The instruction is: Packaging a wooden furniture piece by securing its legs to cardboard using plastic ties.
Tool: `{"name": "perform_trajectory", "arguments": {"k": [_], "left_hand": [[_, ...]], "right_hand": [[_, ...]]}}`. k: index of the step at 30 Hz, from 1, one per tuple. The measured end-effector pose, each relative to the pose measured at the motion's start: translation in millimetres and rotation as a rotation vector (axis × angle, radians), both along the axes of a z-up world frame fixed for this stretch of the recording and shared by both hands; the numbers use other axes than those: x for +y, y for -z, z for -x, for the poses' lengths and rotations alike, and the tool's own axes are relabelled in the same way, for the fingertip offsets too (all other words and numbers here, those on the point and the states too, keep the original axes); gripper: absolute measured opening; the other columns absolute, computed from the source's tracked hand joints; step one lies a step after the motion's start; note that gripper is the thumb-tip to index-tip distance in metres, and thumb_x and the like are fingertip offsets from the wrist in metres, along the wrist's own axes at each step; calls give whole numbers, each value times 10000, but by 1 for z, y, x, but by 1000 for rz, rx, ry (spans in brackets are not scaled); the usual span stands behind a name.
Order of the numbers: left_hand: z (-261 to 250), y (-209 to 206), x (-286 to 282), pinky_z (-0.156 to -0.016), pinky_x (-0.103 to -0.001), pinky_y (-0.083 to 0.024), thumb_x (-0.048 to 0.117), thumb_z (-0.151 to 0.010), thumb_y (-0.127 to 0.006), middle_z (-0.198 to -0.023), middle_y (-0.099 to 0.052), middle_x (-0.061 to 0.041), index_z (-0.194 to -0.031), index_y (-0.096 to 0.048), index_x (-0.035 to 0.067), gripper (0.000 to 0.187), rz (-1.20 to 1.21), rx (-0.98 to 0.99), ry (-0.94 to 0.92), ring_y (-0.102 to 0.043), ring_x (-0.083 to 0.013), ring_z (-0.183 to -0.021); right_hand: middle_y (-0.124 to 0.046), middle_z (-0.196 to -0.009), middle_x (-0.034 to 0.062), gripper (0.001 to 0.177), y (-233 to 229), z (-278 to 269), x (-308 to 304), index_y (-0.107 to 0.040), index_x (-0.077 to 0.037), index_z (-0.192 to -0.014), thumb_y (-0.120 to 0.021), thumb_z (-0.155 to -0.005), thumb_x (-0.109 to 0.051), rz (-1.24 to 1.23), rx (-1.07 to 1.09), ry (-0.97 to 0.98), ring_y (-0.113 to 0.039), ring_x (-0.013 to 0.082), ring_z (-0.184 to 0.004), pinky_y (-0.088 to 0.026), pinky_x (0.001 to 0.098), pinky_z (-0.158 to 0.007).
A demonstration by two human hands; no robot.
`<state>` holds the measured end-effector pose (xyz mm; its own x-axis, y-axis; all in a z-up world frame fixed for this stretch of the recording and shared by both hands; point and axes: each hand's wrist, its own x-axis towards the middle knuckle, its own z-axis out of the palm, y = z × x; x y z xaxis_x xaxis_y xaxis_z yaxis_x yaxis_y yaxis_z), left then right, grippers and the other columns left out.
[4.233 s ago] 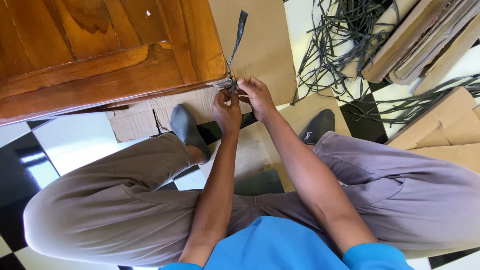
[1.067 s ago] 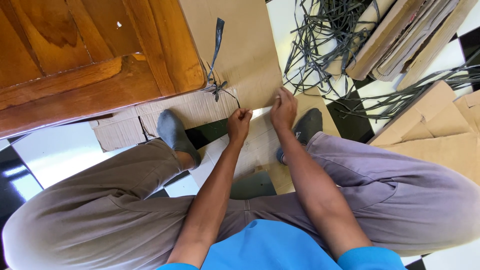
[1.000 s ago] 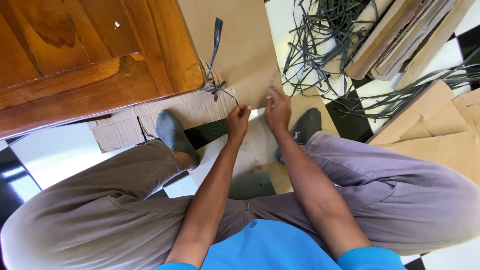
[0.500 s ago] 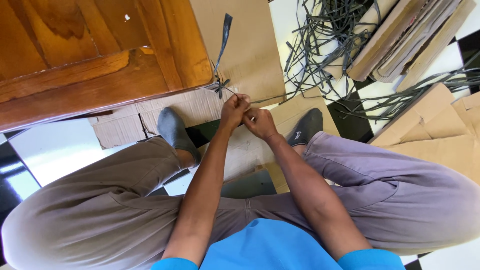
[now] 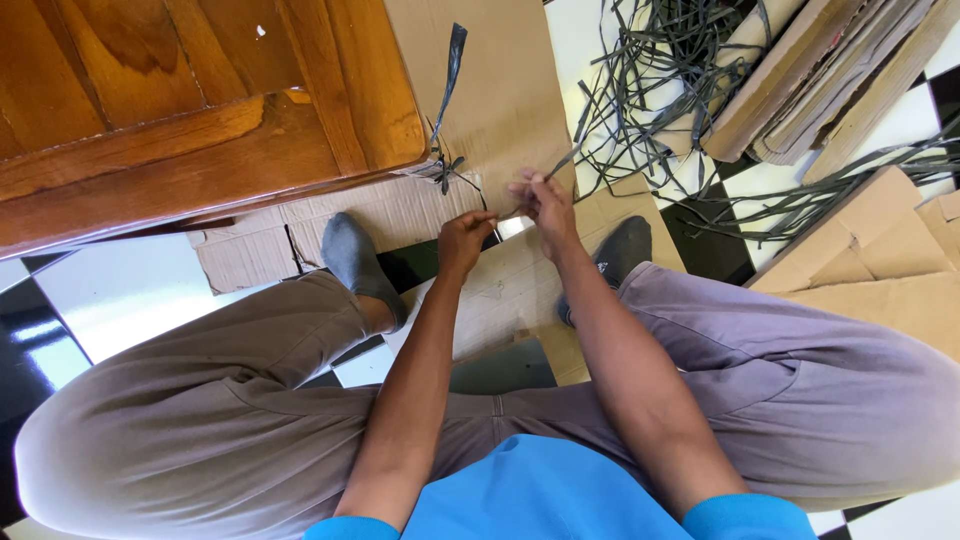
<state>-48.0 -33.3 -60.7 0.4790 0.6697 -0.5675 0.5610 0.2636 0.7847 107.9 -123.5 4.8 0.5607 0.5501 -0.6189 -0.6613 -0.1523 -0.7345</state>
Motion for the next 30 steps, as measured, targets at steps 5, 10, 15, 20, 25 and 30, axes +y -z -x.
{"name": "perform_trajectory", "arguments": {"k": [5, 10, 15, 20, 25, 30], "left_hand": [[5, 5, -2, -843, -313, -556, 259, -830, -807, -925, -793, -2, -1058, -835, 294, 233, -24, 54, 30, -728, -175, -941], [-3, -10, 8, -830, -455, -580, 97, -836, -717, -945, -788, -135, -1099, -809, 158, 286, -296, -2, -149, -746, -346, -943], [-8, -22, 38, -746, -507, -556, 37, -875, -644, -849, -724, -210, -983, -667, 39, 111, -549, -34, -501, -716, -387, -830], [20, 67, 88, -885, -465, -553, 91, -925, -633, -960, -725, -92, -1030, -672, 104, 114, -417, -109, -483, -694, -273, -985], [26, 59, 91, -989, -467, -485, 256, -1009, -662, -1114, -720, -42, -1170, -706, 151, 197, -203, -174, -382, -657, -230, -1132], [10, -4, 85, -912, -380, -384, 24, -767, -688, -951, -623, -132, -1034, -721, -43, 278, -200, -399, -453, -504, -226, -1045]], "right_hand": [[-449, -733, -42, 392, 11, -7, 11, -694, -63, -1213, -474, -1077, -358, 49, -66, 120, -560, 100, -654, -540, 255, -679], [-493, -683, -29, 390, 23, -6, 11, -737, -196, -1236, -450, -1107, -427, 238, -454, -5, -560, 95, -668, -520, 274, -681], [-765, -1119, 31, 319, 10, -6, 24, -734, -348, -1255, -548, -1015, -449, 365, -633, -196, -720, 309, -1070, -546, 441, -966], [-747, -1132, 92, 301, -14, -20, 58, -732, -275, -1225, -534, -1001, -308, 273, -725, -311, -681, 386, -1111, -529, 528, -984], [-758, -1089, 114, 276, -27, -32, 87, -719, -248, -1227, -559, -1009, -189, 146, -905, -518, -692, 408, -1070, -545, 558, -926], [-755, -1114, 182, 361, -39, -35, 110, -662, -181, -1286, -468, -984, -140, 122, -961, -903, -681, 500, -1050, -530, 615, -913]]}}
